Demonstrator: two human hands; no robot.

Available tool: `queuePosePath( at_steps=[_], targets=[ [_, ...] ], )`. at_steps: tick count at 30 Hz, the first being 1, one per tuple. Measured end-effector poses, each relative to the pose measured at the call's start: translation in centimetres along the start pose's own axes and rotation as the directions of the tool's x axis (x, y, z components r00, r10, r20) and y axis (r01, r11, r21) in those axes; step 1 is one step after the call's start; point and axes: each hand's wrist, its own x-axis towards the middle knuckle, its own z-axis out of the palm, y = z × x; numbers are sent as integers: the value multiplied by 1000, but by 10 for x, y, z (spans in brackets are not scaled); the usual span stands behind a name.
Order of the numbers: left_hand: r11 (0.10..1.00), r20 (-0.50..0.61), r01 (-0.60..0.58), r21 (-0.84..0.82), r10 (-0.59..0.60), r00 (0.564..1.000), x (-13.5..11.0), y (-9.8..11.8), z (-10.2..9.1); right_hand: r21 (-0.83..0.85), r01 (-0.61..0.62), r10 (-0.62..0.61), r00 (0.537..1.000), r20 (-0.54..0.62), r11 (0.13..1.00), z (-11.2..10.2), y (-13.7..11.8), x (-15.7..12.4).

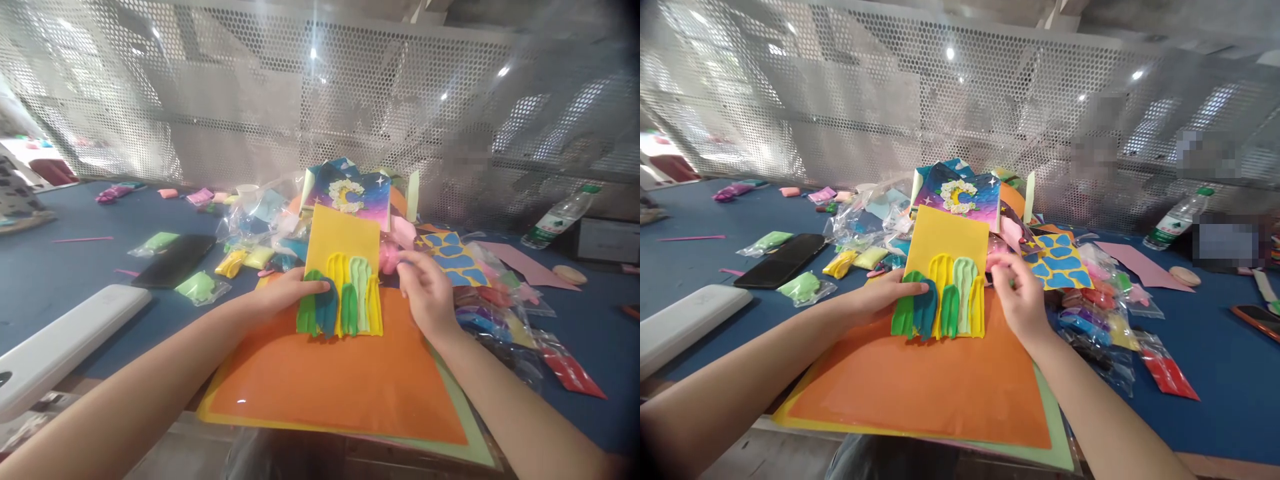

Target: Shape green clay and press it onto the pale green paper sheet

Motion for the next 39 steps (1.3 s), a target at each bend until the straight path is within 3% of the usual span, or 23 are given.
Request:
queuePosePath(
  at_steps=[2,4,7,10,14,18,20,23,26,29,39],
  targets=[
    [999,17,41,19,-41,999,-1,-1,2,-239,207,-154,962,224,949,2,-4,-8],
    [996,56,76,47,-79,995,-3,-1,5,-346,391,-215,867,450,853,7,-5,-16],
    [992,123,79,100,-91,988,-5,0,9,-369,515,-236,775,587,773,14,0,-22],
    [984,130,71,162,-93,987,-7,1,11,-349,553,-258,742,619,756,15,6,-22],
    [969,44,77,233,-89,995,-5,0,11,-323,583,-272,709,651,746,13,6,-22],
    [906,-100,-11,423,58,993,3,-4,5,-275,575,-236,658,715,770,13,2,-23],
    [822,-116,-79,563,173,978,7,-5,1,-272,571,-211,640,739,775,13,1,-23],
    [624,-112,-101,775,294,949,9,-4,-3,-271,567,-196,629,752,778,13,1,-23],
    [447,-119,-34,894,310,943,7,-2,-5,-261,568,-205,626,752,780,14,1,-25],
    [356,-138,19,934,310,941,7,-1,-6,-261,577,-220,632,743,774,15,1,-26],
    [305,-186,90,948,304,934,12,-2,-8,-178,600,-312,620,720,780,14,-4,-28]
  ],
)
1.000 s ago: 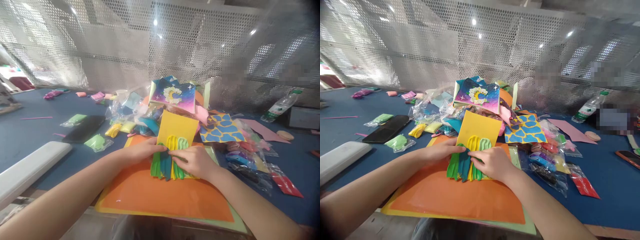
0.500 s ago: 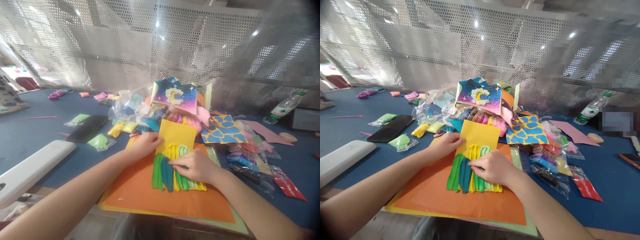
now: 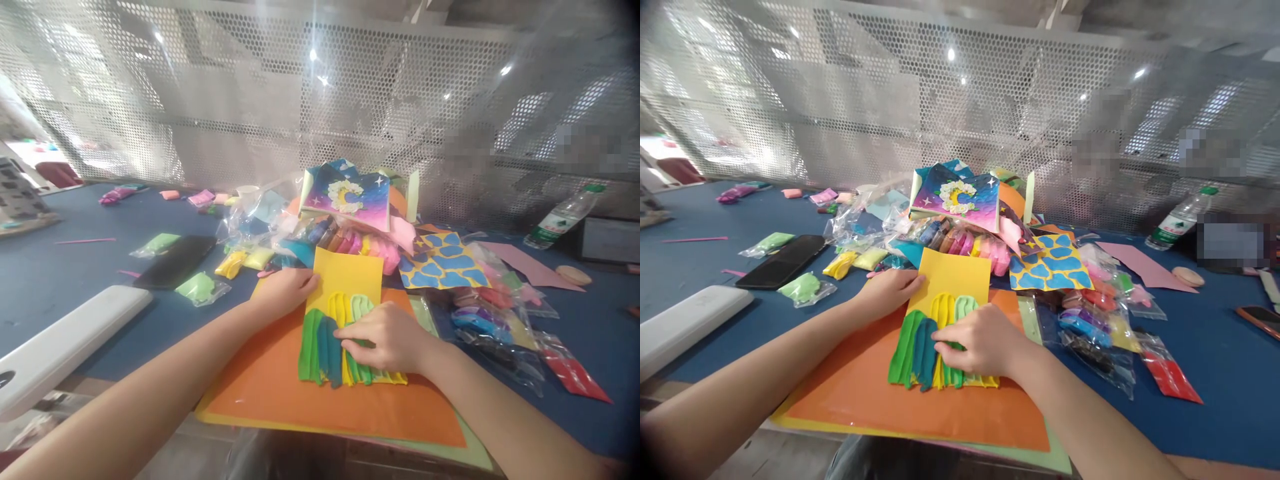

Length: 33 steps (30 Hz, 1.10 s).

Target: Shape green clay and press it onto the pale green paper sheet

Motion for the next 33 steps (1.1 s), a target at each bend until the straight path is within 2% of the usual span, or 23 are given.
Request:
queuePosePath(
  at_steps=[8,12,16,20,25,30,33],
  targets=[
    [1000,6,-15,-2,15,1000,-2,-3,0,69,103,-103,995,-2,992,1,-6,1],
    [1000,-2,-22,8,22,1000,-1,-3,0,171,133,-140,990,31,976,2,-12,2],
    [999,-5,-33,6,33,999,-1,-4,-1,282,-17,6,999,41,959,-5,-15,2],
    [999,-5,-46,1,46,999,-1,-5,-2,402,-196,177,981,84,894,-14,-8,0],
    [999,-9,-43,3,43,999,-1,-4,-3,522,-235,242,969,56,820,-18,9,-1],
    [1000,-27,-1,1,1,1000,-3,-2,-6,505,-409,432,899,78,760,-12,19,4],
    [1000,-45,29,-7,-29,999,-4,-1,-9,474,-434,457,887,73,767,-9,20,7]
  ],
)
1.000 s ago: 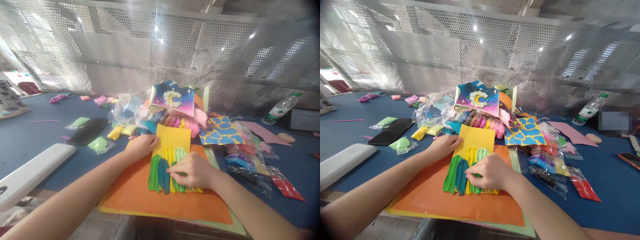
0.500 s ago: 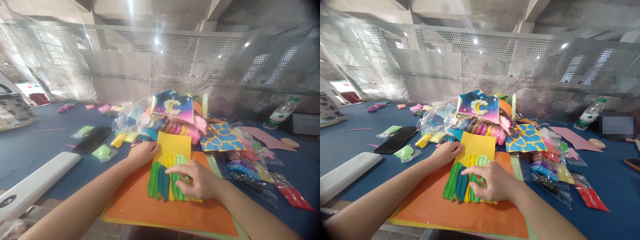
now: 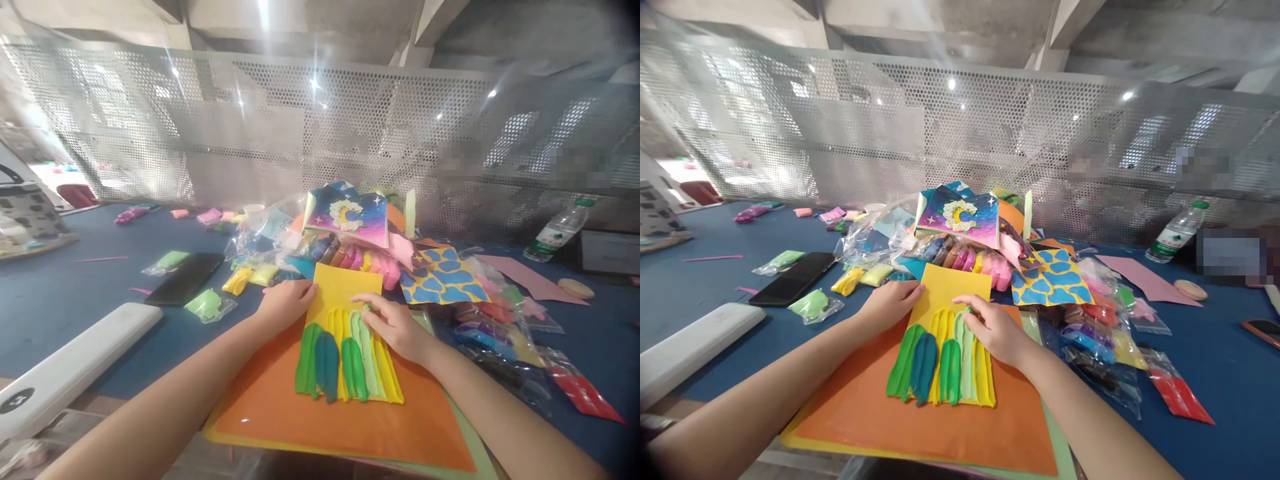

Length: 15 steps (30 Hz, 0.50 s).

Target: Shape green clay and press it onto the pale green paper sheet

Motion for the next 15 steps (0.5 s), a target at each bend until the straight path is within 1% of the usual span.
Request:
queuePosePath(
  at_steps=[2,5,7,9,12,15],
  targets=[
    [1000,-4,6,-4,-6,1000,0,0,-1,34,10,-10,1000,-2,999,2,1,1],
    [1000,-1,6,-6,-6,1000,0,1,-1,116,-7,7,1000,-4,993,2,3,2],
    [1000,0,5,-6,-5,1000,0,1,-1,129,-14,17,1000,-17,992,0,4,2],
    [1000,-1,4,-5,-4,1000,0,0,-1,103,0,2,1000,-22,995,-2,4,2],
    [1000,0,3,-5,-3,1000,1,0,-1,38,41,-41,999,8,998,-3,2,1],
    [1000,0,2,-6,-2,1000,1,-1,0,-64,102,-102,995,14,993,-3,1,0]
  ],
)
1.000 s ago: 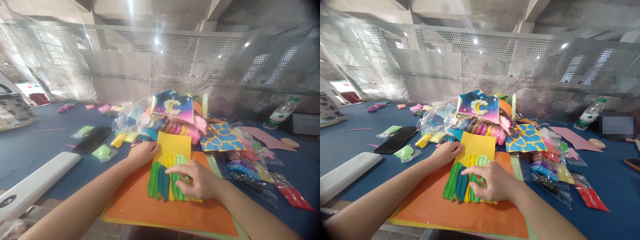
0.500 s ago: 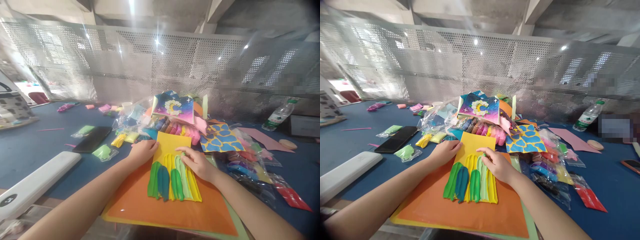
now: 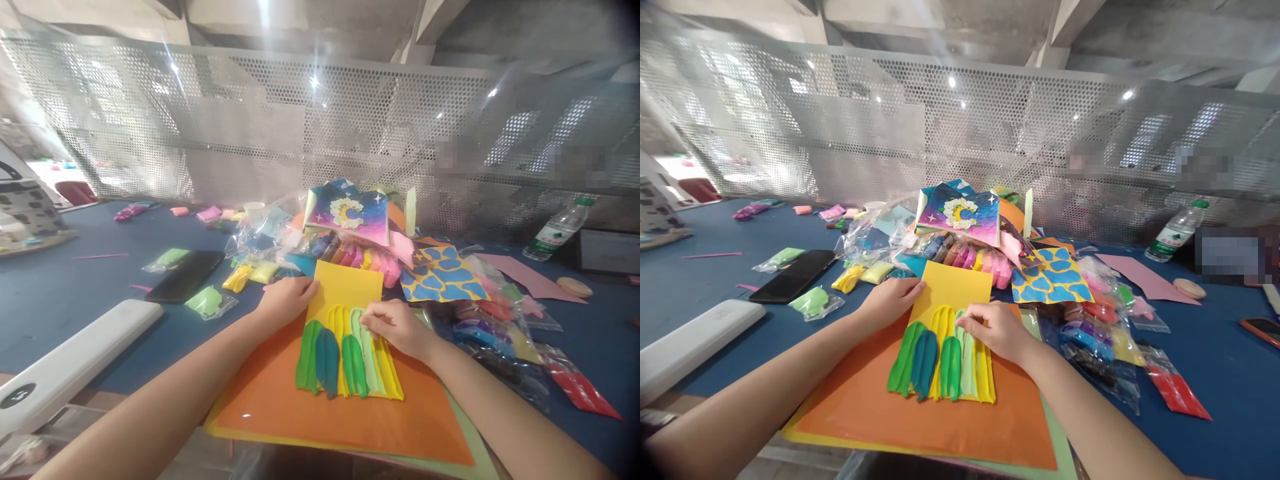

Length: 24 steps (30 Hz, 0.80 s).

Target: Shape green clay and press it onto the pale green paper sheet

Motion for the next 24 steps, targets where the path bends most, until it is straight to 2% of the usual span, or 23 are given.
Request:
queuePosePath(
  at_steps=[4,13,24],
  targets=[
    [1000,2,-6,-1,6,1000,1,0,1,-96,61,-65,997,-32,993,1,0,0],
    [1000,7,-16,4,16,1000,-1,1,0,1,-1,1,999,-54,1000,1,0,-2],
    [1000,9,-10,1,10,1000,-1,2,-2,-38,11,-13,999,-47,999,1,-2,-1]
  ],
)
